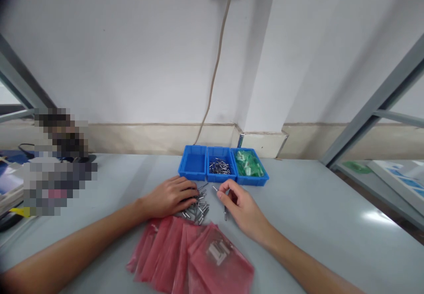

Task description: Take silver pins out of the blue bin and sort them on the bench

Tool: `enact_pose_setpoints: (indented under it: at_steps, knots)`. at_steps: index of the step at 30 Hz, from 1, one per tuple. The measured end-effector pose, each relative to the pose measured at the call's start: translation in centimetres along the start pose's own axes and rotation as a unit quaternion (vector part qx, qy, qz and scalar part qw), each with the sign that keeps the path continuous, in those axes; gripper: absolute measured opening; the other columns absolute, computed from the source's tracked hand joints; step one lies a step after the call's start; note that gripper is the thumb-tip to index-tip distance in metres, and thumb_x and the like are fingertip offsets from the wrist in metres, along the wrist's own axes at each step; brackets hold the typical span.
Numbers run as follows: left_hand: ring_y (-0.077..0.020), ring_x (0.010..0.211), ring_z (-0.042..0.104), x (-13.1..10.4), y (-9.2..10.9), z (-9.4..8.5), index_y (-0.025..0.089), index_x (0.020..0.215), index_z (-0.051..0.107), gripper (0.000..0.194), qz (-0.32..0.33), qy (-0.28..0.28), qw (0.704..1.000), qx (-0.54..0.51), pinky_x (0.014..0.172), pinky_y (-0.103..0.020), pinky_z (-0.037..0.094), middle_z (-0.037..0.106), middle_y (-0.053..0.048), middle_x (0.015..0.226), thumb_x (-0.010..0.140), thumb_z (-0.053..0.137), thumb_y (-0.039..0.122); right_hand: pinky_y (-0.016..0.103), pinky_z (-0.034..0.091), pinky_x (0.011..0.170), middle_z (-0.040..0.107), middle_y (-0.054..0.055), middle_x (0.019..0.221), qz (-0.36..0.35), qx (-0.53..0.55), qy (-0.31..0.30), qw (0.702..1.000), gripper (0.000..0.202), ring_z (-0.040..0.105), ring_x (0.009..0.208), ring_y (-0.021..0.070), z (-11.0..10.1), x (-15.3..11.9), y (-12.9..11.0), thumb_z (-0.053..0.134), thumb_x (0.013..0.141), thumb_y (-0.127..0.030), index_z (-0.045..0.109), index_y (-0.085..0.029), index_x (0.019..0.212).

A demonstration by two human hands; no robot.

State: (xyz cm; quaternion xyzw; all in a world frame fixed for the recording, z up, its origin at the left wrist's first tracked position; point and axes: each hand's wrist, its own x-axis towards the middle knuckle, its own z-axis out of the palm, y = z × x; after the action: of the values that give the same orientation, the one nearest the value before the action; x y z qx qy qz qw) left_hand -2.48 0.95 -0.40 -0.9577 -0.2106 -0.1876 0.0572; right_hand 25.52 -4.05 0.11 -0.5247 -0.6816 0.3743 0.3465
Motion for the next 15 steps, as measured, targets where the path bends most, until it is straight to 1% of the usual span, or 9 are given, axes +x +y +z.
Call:
enact_pose_setpoints:
  at_steps: [6, 15]
  knots:
    - [-0.0204, 0.1, 0.067, 0.02, 0.01, -0.03, 0.018, 0.12, 0.07, 0.031, 0.002, 0.002, 1.0, 0.0, 0.091, -0.035, 0.053, 0.071, -0.008, 0.115, 0.113, 0.047, 0.038, 0.027, 0.036, 0.054, 0.044, -0.006, 0.068, -0.001, 0.005, 0.0, 1.0, 0.037, 0.043, 0.059, 0.0148, 0.03, -0.02, 0.07, 0.055, 0.104, -0.061, 0.06, -0.025, 0.094]
    - [-0.0203, 0.099, 0.067, 0.0, 0.02, 0.0, 0.019, 0.12, 0.07, 0.031, 0.0, 0.005, 1.0, -0.003, 0.091, -0.035, 0.053, 0.071, -0.008, 0.115, 0.114, 0.046, 0.037, 0.027, 0.037, 0.057, 0.044, -0.006, 0.068, -0.001, 0.006, -0.003, 1.0, 0.036, 0.044, 0.061, 0.0153, 0.03, 0.07, 0.37, 0.055, 0.104, -0.06, 0.059, -0.025, 0.095]
